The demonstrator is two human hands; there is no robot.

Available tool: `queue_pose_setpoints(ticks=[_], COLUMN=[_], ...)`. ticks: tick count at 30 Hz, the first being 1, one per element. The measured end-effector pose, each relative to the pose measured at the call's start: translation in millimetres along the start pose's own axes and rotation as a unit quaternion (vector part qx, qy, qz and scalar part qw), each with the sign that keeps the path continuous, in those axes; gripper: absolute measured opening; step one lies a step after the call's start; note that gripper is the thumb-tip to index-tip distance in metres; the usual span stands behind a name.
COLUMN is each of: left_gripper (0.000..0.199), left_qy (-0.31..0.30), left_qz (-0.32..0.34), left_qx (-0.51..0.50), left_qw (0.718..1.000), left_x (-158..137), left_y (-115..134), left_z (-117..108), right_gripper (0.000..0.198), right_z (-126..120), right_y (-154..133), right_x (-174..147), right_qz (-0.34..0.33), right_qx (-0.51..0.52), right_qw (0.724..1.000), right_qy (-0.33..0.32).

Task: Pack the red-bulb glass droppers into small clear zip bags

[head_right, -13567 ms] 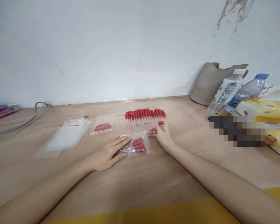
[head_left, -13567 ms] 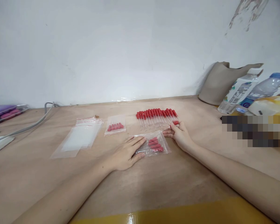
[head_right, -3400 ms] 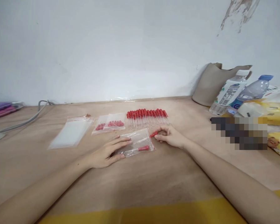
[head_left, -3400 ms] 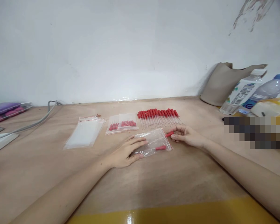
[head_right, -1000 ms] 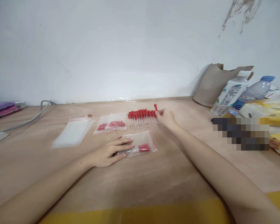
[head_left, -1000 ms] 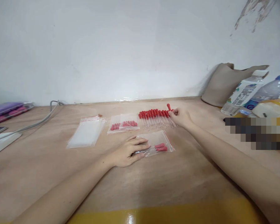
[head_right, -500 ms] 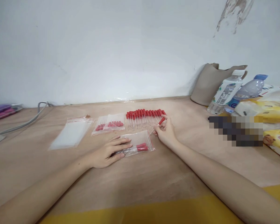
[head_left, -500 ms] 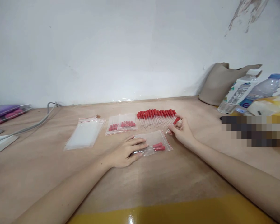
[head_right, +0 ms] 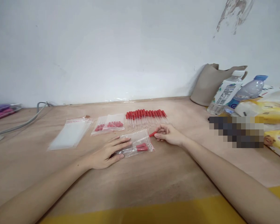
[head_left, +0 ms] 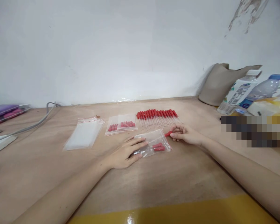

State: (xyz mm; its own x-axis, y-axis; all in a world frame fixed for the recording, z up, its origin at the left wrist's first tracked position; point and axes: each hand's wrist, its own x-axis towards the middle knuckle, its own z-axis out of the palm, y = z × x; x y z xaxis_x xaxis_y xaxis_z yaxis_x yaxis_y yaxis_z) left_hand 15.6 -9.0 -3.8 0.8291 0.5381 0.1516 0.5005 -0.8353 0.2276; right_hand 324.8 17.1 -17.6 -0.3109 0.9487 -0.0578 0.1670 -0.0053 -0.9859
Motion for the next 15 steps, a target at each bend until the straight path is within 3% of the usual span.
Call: queue_pose_setpoints(ticks=[3, 7, 12, 15], left_gripper=[0.046, 0.047, 0.047, 0.046], left_qy=[-0.003, -0.007, -0.005, -0.006], left_qz=[0.004, 0.001, 0.001, -0.001], left_qx=[0.002, 0.003, 0.002, 0.002], left_qw=[1.0, 1.0, 1.0, 1.0], left_x=[0.2, 0.6, 0.9, 0.8], left_y=[-0.7, -0.8, 0.1, 0.6], left_z=[0.5, 1.1, 0.2, -0.8], right_gripper=[0.03, 0.026, 0.025, 0.026], right_z=[-0.1, 14.8, 23.1, 14.5], right_y=[2.2, 1.5, -1.8, -1.2], right_x=[0.2, 1.9, 4.6, 5.0], right_qz=[-0.027, -0.068, -0.087, -0.071], right_qx=[-0.062, -0.161, -0.192, -0.199], right_qw=[0.997, 0.985, 0.977, 0.977], right_qy=[-0.035, -0.009, 0.023, -0.007])
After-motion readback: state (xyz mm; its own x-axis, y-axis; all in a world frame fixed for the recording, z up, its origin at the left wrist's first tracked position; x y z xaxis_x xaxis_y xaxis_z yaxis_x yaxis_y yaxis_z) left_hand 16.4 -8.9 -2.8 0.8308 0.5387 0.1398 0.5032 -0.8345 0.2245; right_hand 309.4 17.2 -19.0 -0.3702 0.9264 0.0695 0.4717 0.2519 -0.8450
